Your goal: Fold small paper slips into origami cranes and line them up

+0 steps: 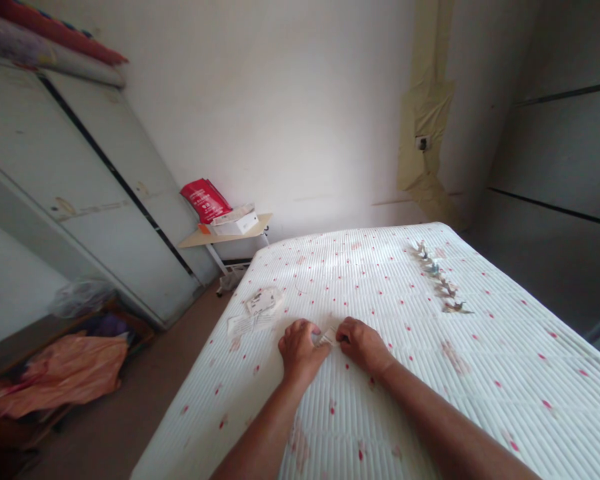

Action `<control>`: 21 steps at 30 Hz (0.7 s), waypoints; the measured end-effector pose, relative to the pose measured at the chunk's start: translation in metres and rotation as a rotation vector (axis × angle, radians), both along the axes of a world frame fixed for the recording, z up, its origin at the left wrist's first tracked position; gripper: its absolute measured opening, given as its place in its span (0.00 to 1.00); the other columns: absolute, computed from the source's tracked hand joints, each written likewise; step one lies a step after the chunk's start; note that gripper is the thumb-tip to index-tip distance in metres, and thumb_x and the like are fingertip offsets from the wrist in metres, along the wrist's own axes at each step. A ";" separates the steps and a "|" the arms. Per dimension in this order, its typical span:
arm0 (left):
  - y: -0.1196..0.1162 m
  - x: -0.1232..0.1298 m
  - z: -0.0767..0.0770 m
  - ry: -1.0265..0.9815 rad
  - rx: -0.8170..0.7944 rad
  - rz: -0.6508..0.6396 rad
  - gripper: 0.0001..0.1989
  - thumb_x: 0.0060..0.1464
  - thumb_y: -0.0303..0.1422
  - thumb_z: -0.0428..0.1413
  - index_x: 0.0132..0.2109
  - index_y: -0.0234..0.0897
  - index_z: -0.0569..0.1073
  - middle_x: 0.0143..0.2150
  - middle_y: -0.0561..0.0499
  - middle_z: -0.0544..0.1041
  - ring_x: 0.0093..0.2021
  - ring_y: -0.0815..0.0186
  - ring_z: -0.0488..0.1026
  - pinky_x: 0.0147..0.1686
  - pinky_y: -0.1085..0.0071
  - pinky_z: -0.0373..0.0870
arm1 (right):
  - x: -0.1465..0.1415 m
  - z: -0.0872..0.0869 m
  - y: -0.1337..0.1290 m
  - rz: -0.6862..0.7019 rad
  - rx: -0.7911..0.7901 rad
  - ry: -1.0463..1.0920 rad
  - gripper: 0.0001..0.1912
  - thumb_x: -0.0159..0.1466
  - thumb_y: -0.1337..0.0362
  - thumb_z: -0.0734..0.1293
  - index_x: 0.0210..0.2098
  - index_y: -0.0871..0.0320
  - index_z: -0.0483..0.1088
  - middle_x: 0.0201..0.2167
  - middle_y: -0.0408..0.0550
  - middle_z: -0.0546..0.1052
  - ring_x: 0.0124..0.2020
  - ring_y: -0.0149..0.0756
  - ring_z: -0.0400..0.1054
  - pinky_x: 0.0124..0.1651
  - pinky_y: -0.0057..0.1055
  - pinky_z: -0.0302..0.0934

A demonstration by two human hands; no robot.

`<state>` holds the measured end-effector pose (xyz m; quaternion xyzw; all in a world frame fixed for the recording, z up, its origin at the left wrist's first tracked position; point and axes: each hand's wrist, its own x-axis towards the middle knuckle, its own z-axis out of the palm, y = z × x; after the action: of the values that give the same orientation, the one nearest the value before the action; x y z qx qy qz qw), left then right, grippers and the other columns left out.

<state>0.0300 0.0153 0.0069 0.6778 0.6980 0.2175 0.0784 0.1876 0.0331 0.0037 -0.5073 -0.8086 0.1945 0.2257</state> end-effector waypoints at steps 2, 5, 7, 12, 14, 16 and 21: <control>0.000 -0.002 0.001 -0.007 -0.002 -0.004 0.11 0.43 0.36 0.57 0.37 0.40 0.69 0.42 0.50 0.69 0.49 0.58 0.62 0.46 0.63 0.55 | 0.000 0.001 0.000 0.000 0.003 0.004 0.10 0.53 0.75 0.58 0.26 0.59 0.69 0.30 0.45 0.70 0.32 0.30 0.65 0.34 0.24 0.55; 0.000 -0.006 0.002 -0.014 -0.011 -0.009 0.11 0.42 0.35 0.58 0.36 0.40 0.69 0.42 0.51 0.70 0.48 0.59 0.63 0.46 0.64 0.56 | 0.000 0.002 -0.001 -0.001 0.000 0.010 0.10 0.53 0.75 0.58 0.26 0.59 0.68 0.29 0.45 0.70 0.31 0.30 0.64 0.34 0.23 0.55; 0.000 -0.008 0.003 -0.014 -0.016 -0.012 0.10 0.43 0.34 0.57 0.36 0.40 0.69 0.42 0.51 0.70 0.48 0.60 0.64 0.45 0.65 0.56 | 0.000 0.003 -0.002 0.000 -0.011 0.010 0.10 0.52 0.76 0.58 0.26 0.59 0.68 0.29 0.45 0.70 0.31 0.30 0.64 0.33 0.23 0.55; 0.001 -0.015 0.003 -0.018 -0.024 -0.028 0.08 0.43 0.28 0.55 0.34 0.40 0.70 0.41 0.51 0.71 0.47 0.62 0.65 0.45 0.67 0.58 | 0.000 0.005 -0.002 0.005 -0.018 0.012 0.10 0.52 0.76 0.58 0.26 0.59 0.68 0.29 0.44 0.70 0.30 0.30 0.64 0.33 0.23 0.55; 0.002 -0.018 0.001 -0.026 -0.014 -0.041 0.09 0.42 0.26 0.54 0.34 0.40 0.70 0.41 0.52 0.71 0.46 0.63 0.65 0.45 0.68 0.58 | 0.001 0.005 -0.002 0.003 -0.020 0.012 0.09 0.52 0.76 0.58 0.25 0.59 0.68 0.29 0.44 0.70 0.30 0.29 0.64 0.33 0.23 0.55; 0.003 -0.020 -0.002 -0.036 0.007 -0.055 0.10 0.42 0.24 0.53 0.34 0.40 0.70 0.42 0.52 0.71 0.46 0.64 0.65 0.45 0.68 0.58 | 0.001 0.004 -0.002 0.000 -0.018 0.014 0.09 0.51 0.76 0.58 0.25 0.59 0.68 0.29 0.44 0.70 0.30 0.29 0.64 0.33 0.23 0.55; 0.001 -0.018 0.000 -0.036 0.015 -0.054 0.09 0.45 0.23 0.52 0.34 0.40 0.70 0.41 0.53 0.72 0.46 0.64 0.65 0.46 0.68 0.57 | -0.002 0.004 -0.002 -0.026 -0.012 0.010 0.09 0.53 0.75 0.58 0.25 0.59 0.68 0.29 0.45 0.70 0.31 0.29 0.64 0.33 0.23 0.54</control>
<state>0.0116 0.0166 0.0070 0.6927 0.6764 0.2328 0.0919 0.1856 0.0309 0.0078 -0.5183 -0.7995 0.1989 0.2293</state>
